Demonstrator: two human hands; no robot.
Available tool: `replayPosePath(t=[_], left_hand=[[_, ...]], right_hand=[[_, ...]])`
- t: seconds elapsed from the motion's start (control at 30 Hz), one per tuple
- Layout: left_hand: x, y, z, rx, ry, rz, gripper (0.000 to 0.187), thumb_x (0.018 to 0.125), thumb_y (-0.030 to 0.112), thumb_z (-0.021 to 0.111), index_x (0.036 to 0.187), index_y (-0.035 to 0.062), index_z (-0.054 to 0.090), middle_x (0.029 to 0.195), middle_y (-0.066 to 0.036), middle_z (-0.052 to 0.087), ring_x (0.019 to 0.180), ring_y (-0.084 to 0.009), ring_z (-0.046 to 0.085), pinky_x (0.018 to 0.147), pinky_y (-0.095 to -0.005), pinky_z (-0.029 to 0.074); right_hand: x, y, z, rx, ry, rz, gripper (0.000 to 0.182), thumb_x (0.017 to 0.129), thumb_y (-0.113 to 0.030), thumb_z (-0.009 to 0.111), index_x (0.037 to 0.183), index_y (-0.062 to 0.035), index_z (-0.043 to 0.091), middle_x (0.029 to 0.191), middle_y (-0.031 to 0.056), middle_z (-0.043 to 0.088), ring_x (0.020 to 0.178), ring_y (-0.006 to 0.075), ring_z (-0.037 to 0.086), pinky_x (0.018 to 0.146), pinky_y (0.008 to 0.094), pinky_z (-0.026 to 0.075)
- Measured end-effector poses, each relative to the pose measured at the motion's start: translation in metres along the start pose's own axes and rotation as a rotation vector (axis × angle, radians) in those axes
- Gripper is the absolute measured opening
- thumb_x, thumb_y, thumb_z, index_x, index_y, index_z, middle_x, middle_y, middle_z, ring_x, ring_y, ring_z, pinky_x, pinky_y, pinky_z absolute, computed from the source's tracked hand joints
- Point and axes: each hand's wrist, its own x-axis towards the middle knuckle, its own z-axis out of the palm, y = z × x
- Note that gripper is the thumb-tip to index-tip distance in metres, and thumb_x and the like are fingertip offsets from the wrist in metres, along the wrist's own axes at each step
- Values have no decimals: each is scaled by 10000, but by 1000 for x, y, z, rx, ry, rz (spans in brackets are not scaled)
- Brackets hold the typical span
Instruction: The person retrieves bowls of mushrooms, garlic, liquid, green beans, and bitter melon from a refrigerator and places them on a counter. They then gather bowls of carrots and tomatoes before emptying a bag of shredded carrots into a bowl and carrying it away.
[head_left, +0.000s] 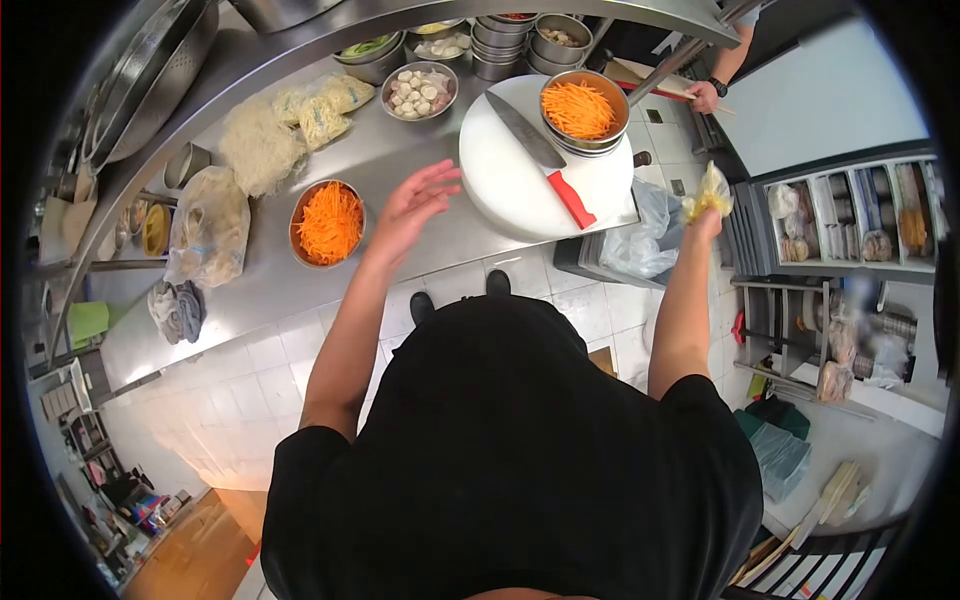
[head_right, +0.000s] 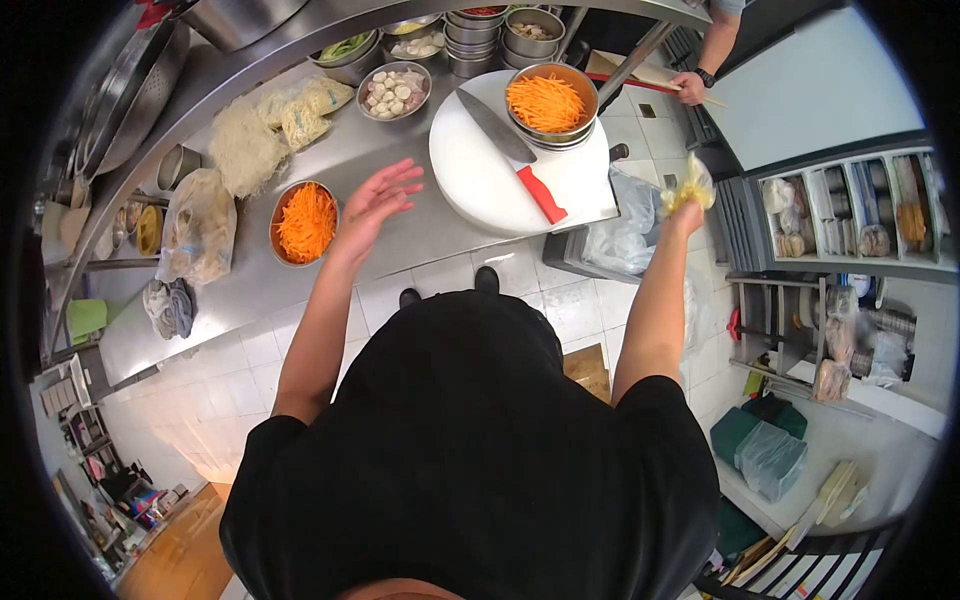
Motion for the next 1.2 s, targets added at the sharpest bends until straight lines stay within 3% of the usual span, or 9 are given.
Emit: replayPosePath(t=[0.2,0.23,0.33,0.4,0.57,0.7,0.87,1.0,1.2], left_hand=[[-26,-7,-23,-55,133,-18,517,912,-10,566,1423,55,522,1385,-101,601,1222,-213,602,990,-335,483],[-29,-4,-26,-55,155,-19,517,909,-15,564,1420,51,524,1385,-101,601,1222,-212,602,987,-332,484],[-39,-9,-38,-48,201,0,501,908,-21,562,1404,43,533,1374,-99,606,1208,-209,606,981,-327,488],[-43,-11,-45,-41,211,23,463,949,32,555,1410,57,530,1373,-96,603,1207,-211,603,989,-343,489],[-53,-1,-58,1,239,80,436,954,27,543,1389,50,546,1362,-90,608,1197,-204,603,995,-337,481],[-81,-1,-93,23,378,120,436,915,-45,537,1344,25,578,1323,-93,632,1173,-196,618,1004,-326,477],[-115,-41,-165,383,767,170,367,945,-1,543,1302,42,620,1273,-97,668,1125,-206,651,1001,-329,479],[-112,-46,-138,1495,399,238,474,1015,361,529,1389,73,562,1472,-141,522,1385,-318,459,1147,-473,341],[-107,-86,-163,1503,405,62,562,1013,442,494,1411,47,540,1533,-128,459,1462,-313,357,1171,-495,303]], right_hand=[[58,86,-46,-878,-313,196,535,863,-250,722,1282,51,580,1238,176,648,1028,287,673,853,418,544],[52,89,-25,-1366,69,-173,616,877,-342,742,1307,59,558,1233,206,667,1021,297,686,867,408,539],[-34,11,47,-805,-147,-639,614,881,-432,734,1252,43,618,1096,190,719,963,292,700,851,384,543],[-105,-43,105,-566,-465,-297,553,847,-457,765,1124,18,696,959,162,743,899,291,704,840,381,540],[-113,-43,177,-894,-595,-838,374,879,-311,757,1048,17,698,809,118,698,608,202,668,559,324,535],[-122,-47,183,-448,-791,-305,121,897,-84,686,856,-40,580,675,63,614,468,151,571,443,282,483],[-158,-79,192,-307,-819,-229,165,916,-101,674,865,-60,523,729,63,627,505,162,622,447,289,543],[-243,-112,220,-269,-985,-203,146,916,-113,678,860,-54,556,785,72,636,544,152,624,483,278,558],[-363,-50,268,-260,-1276,36,144,913,-124,688,863,-57,570,744,55,599,536,156,612,489,284,567]])
